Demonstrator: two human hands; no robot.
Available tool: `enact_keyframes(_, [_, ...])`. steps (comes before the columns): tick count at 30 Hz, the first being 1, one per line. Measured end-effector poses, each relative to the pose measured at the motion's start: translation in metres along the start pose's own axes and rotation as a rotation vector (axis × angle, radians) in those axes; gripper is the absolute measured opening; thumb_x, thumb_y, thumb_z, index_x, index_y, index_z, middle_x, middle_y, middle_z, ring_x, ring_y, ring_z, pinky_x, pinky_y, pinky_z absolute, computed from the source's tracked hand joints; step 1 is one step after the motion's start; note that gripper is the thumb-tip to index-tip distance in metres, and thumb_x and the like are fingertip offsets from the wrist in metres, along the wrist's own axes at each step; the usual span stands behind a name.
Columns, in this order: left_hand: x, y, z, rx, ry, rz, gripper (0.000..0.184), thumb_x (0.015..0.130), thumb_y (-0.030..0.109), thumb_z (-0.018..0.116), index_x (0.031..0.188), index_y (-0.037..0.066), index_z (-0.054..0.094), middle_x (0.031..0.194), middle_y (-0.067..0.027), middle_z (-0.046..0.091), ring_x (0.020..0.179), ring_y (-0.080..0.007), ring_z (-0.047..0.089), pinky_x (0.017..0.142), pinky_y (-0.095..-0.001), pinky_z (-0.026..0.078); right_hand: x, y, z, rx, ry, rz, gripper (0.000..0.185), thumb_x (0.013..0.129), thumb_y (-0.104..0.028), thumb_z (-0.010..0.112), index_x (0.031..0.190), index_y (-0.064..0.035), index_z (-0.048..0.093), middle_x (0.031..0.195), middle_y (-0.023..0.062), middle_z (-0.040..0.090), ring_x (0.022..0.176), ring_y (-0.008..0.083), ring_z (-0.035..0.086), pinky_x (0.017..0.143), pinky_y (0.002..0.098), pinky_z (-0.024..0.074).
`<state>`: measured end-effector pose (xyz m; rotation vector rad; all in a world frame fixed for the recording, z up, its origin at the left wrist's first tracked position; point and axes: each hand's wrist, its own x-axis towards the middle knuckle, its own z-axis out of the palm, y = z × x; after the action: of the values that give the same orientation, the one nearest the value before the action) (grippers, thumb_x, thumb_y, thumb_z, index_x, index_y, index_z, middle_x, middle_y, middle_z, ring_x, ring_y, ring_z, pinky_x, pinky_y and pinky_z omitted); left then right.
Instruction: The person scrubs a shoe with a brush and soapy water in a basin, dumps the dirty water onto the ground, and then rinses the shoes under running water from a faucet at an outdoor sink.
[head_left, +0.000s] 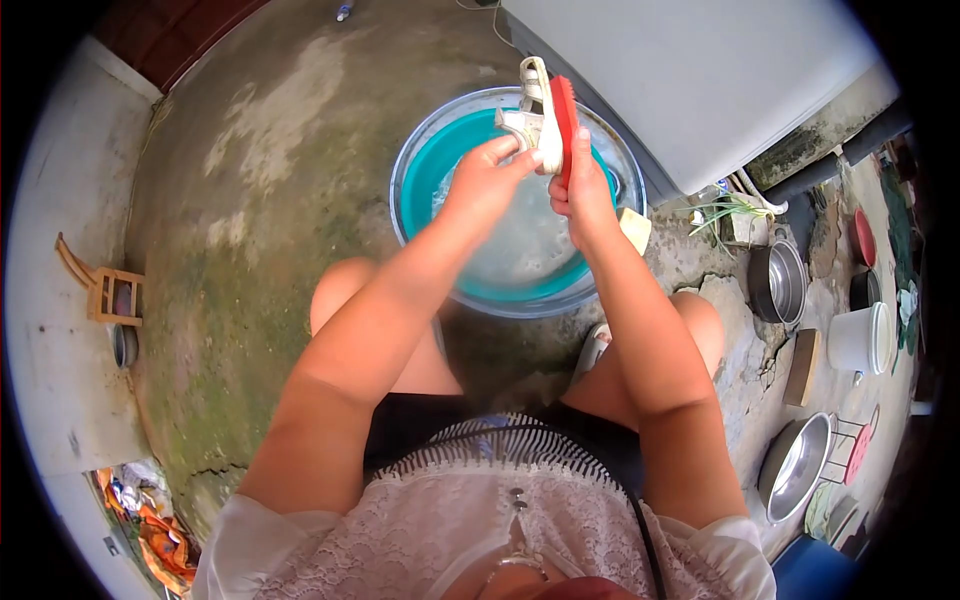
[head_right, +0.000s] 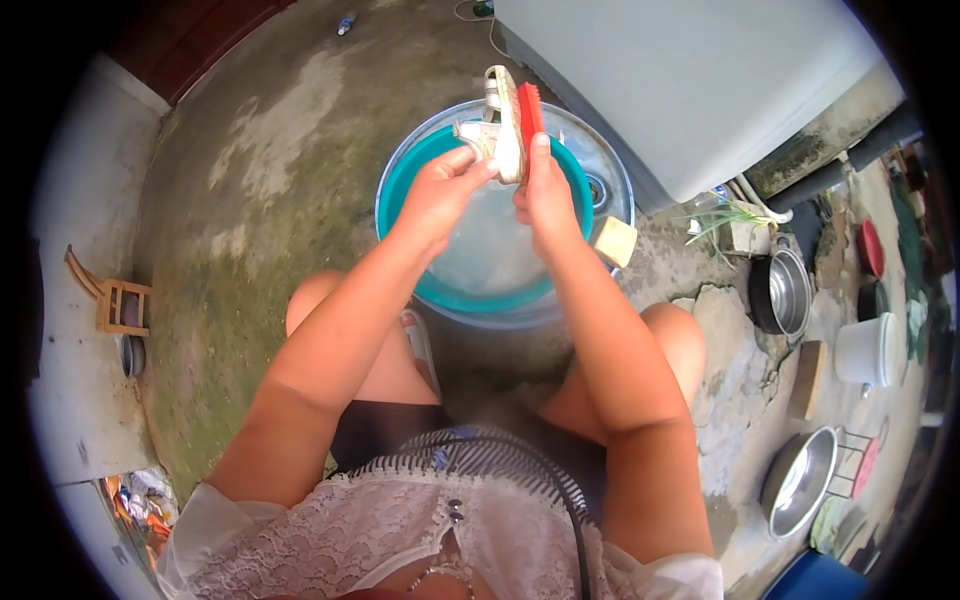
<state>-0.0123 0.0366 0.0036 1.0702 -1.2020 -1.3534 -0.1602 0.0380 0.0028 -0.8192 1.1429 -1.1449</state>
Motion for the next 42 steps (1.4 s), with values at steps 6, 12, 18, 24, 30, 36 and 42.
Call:
enact_keyframes(6, [0.006, 0.019, -0.017, -0.154, 0.066, 0.031, 0.034, 0.097, 0.011, 0.064, 0.128, -0.002, 0.063, 0.116, -0.0056, 0.069, 0.107, -0.0109, 0.062, 0.096, -0.0276, 0.046, 0.002, 0.005, -0.01, -0.07, -0.104, -0.228, 0.036, 0.106, -0.034, 0.051, 0.125, -0.0043, 0.057, 0.085, 0.0028, 0.061, 0.055, 0.0069, 0.047, 0.047, 0.0245, 0.0436])
enact_keyframes(12, [0.019, 0.012, -0.035, -0.078, 0.111, 0.131, 0.024, 0.097, 0.01, 0.062, 0.118, -0.001, 0.065, 0.111, -0.0059, 0.069, 0.1, -0.0116, 0.063, 0.09, -0.0278, 0.047, -0.03, 0.0, 0.004, -0.299, -0.176, -0.26, 0.047, 0.096, -0.027, 0.07, 0.136, -0.008, 0.053, 0.084, 0.0045, 0.065, 0.057, 0.0106, 0.059, 0.048, 0.0284, 0.0488])
enact_keyframes(18, [0.024, -0.002, -0.037, 0.183, 0.129, 0.193, 0.019, 0.097, 0.01, 0.062, 0.112, -0.001, 0.066, 0.101, -0.0074, 0.072, 0.09, -0.0126, 0.065, 0.082, -0.0294, 0.05, -0.038, 0.002, 0.018, -0.482, -0.204, -0.141, 0.052, 0.098, -0.032, 0.063, 0.139, -0.0035, 0.047, 0.082, 0.0112, 0.066, 0.058, 0.0198, 0.065, 0.05, 0.0351, 0.0528])
enact_keyframes(24, [0.004, 0.002, -0.018, 0.624, 0.262, 0.364, 0.02, 0.092, 0.012, 0.067, 0.108, 0.0, 0.066, 0.088, -0.0159, 0.069, 0.075, -0.019, 0.064, 0.073, -0.0332, 0.051, -0.016, 0.021, 0.005, -0.748, -0.055, -0.391, 0.037, 0.106, -0.039, 0.049, 0.112, -0.0032, 0.052, 0.074, 0.0066, 0.058, 0.056, 0.0163, 0.059, 0.046, 0.0314, 0.046])
enact_keyframes(30, [-0.003, -0.002, -0.008, 0.808, 0.255, 0.478, 0.019, 0.092, 0.012, 0.066, 0.109, 0.003, 0.067, 0.094, -0.0185, 0.07, 0.077, -0.0318, 0.067, 0.069, -0.0381, 0.051, -0.02, 0.011, 0.01, -0.817, -0.037, -0.321, 0.049, 0.105, -0.044, 0.046, 0.107, 0.0039, 0.053, 0.089, 0.0304, 0.067, 0.086, 0.0487, 0.065, 0.075, 0.0541, 0.0486])
enact_keyframes(36, [-0.003, 0.007, -0.007, 0.778, 0.317, 0.457, 0.016, 0.09, 0.013, 0.067, 0.104, 0.005, 0.067, 0.093, -0.0191, 0.069, 0.082, -0.0374, 0.067, 0.068, -0.0428, 0.052, -0.033, 0.014, 0.008, -0.878, -0.092, -0.364, 0.051, 0.107, -0.044, 0.043, 0.109, 0.0061, 0.053, 0.094, 0.0328, 0.066, 0.09, 0.0481, 0.065, 0.079, 0.0532, 0.0491])
enact_keyframes(42, [-0.009, 0.0, -0.003, 0.958, 0.195, 0.529, 0.02, 0.091, 0.014, 0.067, 0.11, 0.008, 0.07, 0.096, -0.0179, 0.07, 0.083, -0.0372, 0.067, 0.069, -0.0436, 0.052, -0.019, -0.02, 0.0, -0.777, -0.088, -0.148, 0.052, 0.107, -0.045, 0.042, 0.114, 0.0055, 0.052, 0.095, 0.0313, 0.066, 0.091, 0.0471, 0.065, 0.079, 0.0505, 0.0496])
